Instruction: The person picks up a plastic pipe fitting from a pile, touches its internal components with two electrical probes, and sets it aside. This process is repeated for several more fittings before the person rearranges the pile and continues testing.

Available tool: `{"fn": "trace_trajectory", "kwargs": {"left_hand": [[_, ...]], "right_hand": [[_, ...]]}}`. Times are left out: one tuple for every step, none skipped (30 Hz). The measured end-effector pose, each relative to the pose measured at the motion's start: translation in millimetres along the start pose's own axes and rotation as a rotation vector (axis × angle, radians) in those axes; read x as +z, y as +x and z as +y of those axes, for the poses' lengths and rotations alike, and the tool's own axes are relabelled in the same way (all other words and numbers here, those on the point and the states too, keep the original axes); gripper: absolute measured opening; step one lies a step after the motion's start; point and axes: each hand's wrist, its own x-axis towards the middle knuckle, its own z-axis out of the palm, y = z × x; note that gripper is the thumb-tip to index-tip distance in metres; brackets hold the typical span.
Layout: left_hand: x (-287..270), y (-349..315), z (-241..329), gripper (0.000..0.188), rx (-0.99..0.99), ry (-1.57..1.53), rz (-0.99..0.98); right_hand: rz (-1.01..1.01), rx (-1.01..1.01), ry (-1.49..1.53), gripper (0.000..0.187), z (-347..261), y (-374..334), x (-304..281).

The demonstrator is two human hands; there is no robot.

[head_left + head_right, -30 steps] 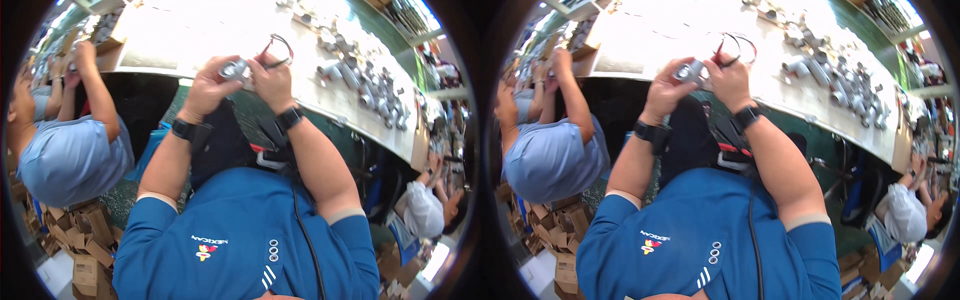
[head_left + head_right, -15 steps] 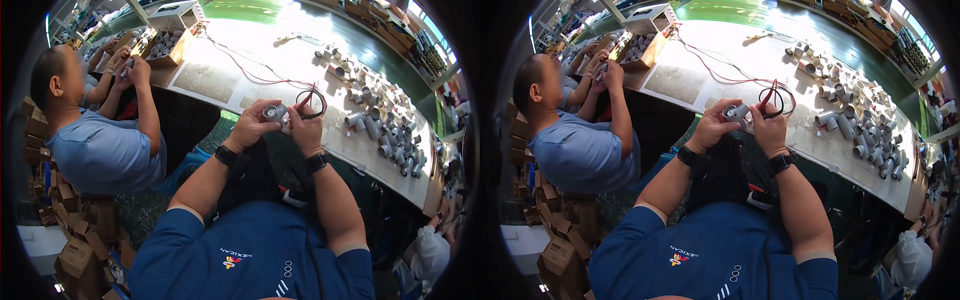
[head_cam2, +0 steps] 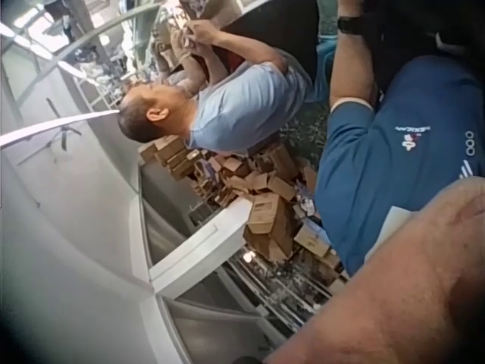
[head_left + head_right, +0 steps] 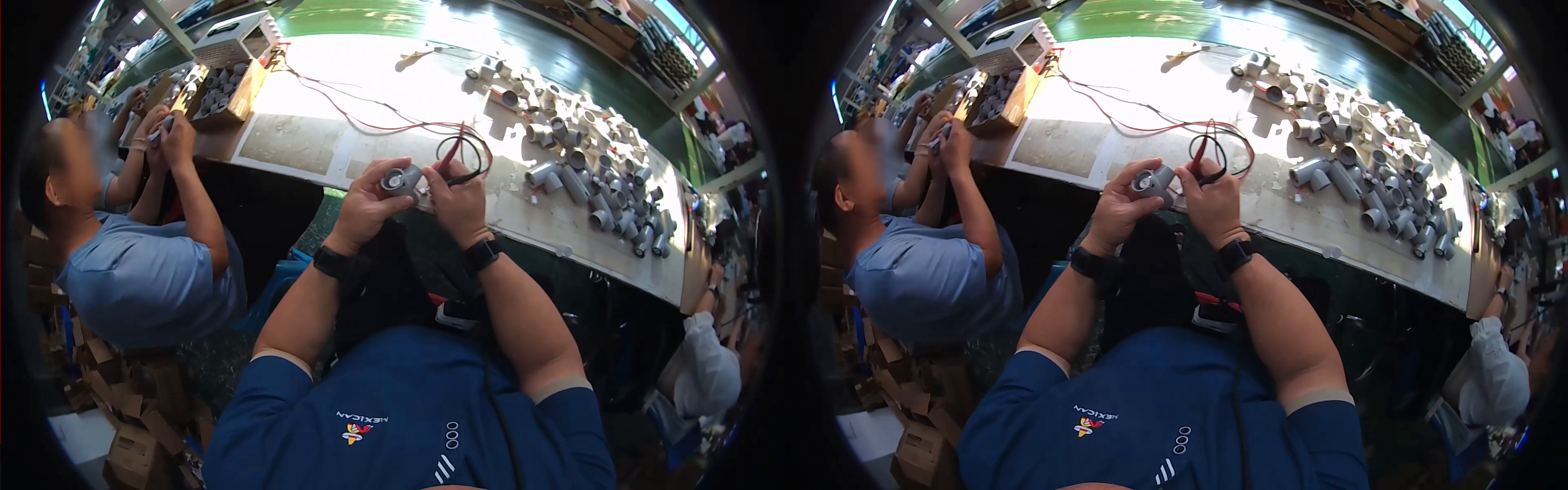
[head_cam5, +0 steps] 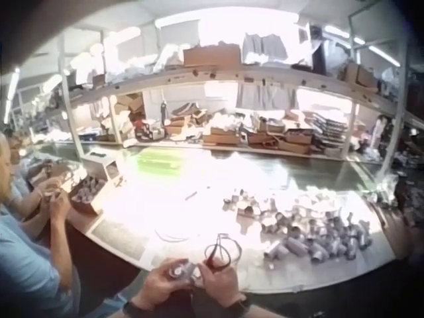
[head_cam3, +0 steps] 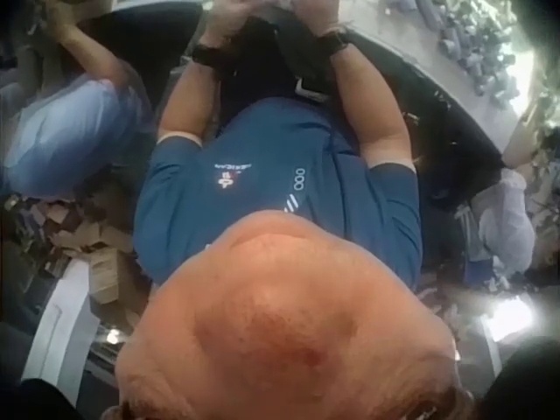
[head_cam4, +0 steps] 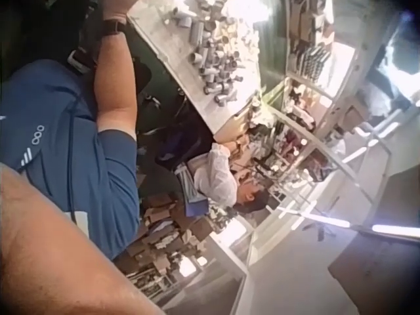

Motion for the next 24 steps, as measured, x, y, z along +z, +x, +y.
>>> {"fn": "trace_trajectory", "kwargs": {"left_hand": [[1.7, -0.4, 2.0, 0.061, 0.02, 0.026, 0.02], [1.9, -1.6, 3.3, 0.061, 0.018, 0.009, 0.0], [1.7, -2.8, 3.9, 0.061, 0.018, 0.053, 0.02], [1.2, -3.2, 3.0, 0.062, 0.018, 0.098, 0.04], [0.6, -3.1, 2.2, 0.062, 0.015, 0.083, 0.022], [-0.2, -2.8, 1.4, 0.061, -0.009, 0.066, 0.029], [-1.5, -3.3, 1.8, 0.06, -0.034, 0.055, 0.042], [-1.6, -2.6, 1.5, 0.06, -0.06, 0.046, 0.055], [-0.4, -1.1, 0.6, 0.06, -0.064, 0.039, 0.046], [0.0, -0.5, 2.1, 0.058, -0.082, 0.053, 0.062], [0.3, 0.5, 3.5, 0.057, -0.1, 0.067, 0.077], [-0.3, 1.9, 4.3, 0.055, -0.118, 0.081, 0.092], [-2.6, 4.5, 3.3, 0.055, -0.12, 0.076, 0.084], [-6.8, 9.1, 1.2, 0.05, -0.093, -0.006, 0.153], [-16.4, 12.6, 1.1, 0.045, -0.066, -0.085, 0.23], [-33.4, 21.3, 2.5, 0.042, -0.055, -0.11, 0.291], [-59.7, 30.3, 7.8, 0.039, -0.041, -0.132, 0.359], [-100.4, 44.5, 11.5, 0.036, -0.08, -0.098, 0.401], [-141.1, 56.3, 16.0, 0.033, -0.117, -0.061, 0.448], [-162.5, 66.9, 24.8, 0.032, -0.163, 0.105, 0.527], [-175.5, 77.7, 35.5, 0.031, -0.205, 0.273, 0.601], [-183.9, 88.8, 45.4, 0.031, -0.206, 0.273, 0.599], [-190.9, 98.7, 54.6, 0.035, -0.317, 0.74, 0.62], [-191.5, 109.2, 61.3, 0.039, -0.422, 1.21, 0.608]], "right_hand": [[0.003, -0.021, -0.002, 0.02, -1.9, -0.2, 0.1], [0.003, -0.042, -0.002, 0.021, -3.9, -0.4, 1.2], [0.02, -0.037, -0.021, 0.021, -3.2, -0.7, 2.7], [0.008, -0.029, 0.02, 0.021, -0.8, -0.8, 4.2], [-0.006, -0.022, 0.061, 0.022, -1.3, -0.3, 3.7], [0.009, -0.018, 0.045, 0.022, -1.7, 0.1, 2.0], [0.007, -0.006, 0.051, 0.021, -4.1, 0.3, 1.9], [0.005, 0.007, 0.058, 0.02, -6.3, 0.7, 1.0], [0.002, 0.02, 0.067, 0.018, -7.1, 1.3, -1.4], [0.008, 0.023, 0.062, 0.018, -5.7, 1.7, -1.5], [-0.008, 0.04, 0.081, 0.019, -4.2, 2.6, -1.9], [-0.025, 0.058, 0.099, 0.019, -2.5, 3.6, -3.2], [-0.04, 0.075, 0.118, 0.02, -0.7, 3.8, -6.0], [-0.032, 0.077, 0.111, 0.02, 1.4, 3.2, -11.7], [-0.033, 0.152, 0.209, 0.019, -2.9, 3.1, -17.2], [-0.027, 0.229, 0.307, 0.019, -6.4, 3.2, -26.5], [-0.028, 0.304, 0.408, 0.018, -9.6, 2.3, -34.8], [-0.028, 0.307, 0.407, 0.018, -11.0, 2.5, -43.9], [-0.043, 0.31, 0.403, 0.018, -12.6, 2.8, -53.1], [-0.052, 0.316, 0.396, 0.018, -11.9, 2.8, -62.5], [-0.058, 0.318, 0.389, 0.018, -10.2, 2.5, -69.5], [-0.056, 0.319, 0.388, 0.018, -8.5, 2.4, -73.6], [-0.062, 0.327, 0.382, 0.018, -5.8, 1.3, -76.9], [-0.061, 0.337, 0.375, 0.017, -1.7, -0.3, -80.0]]}}
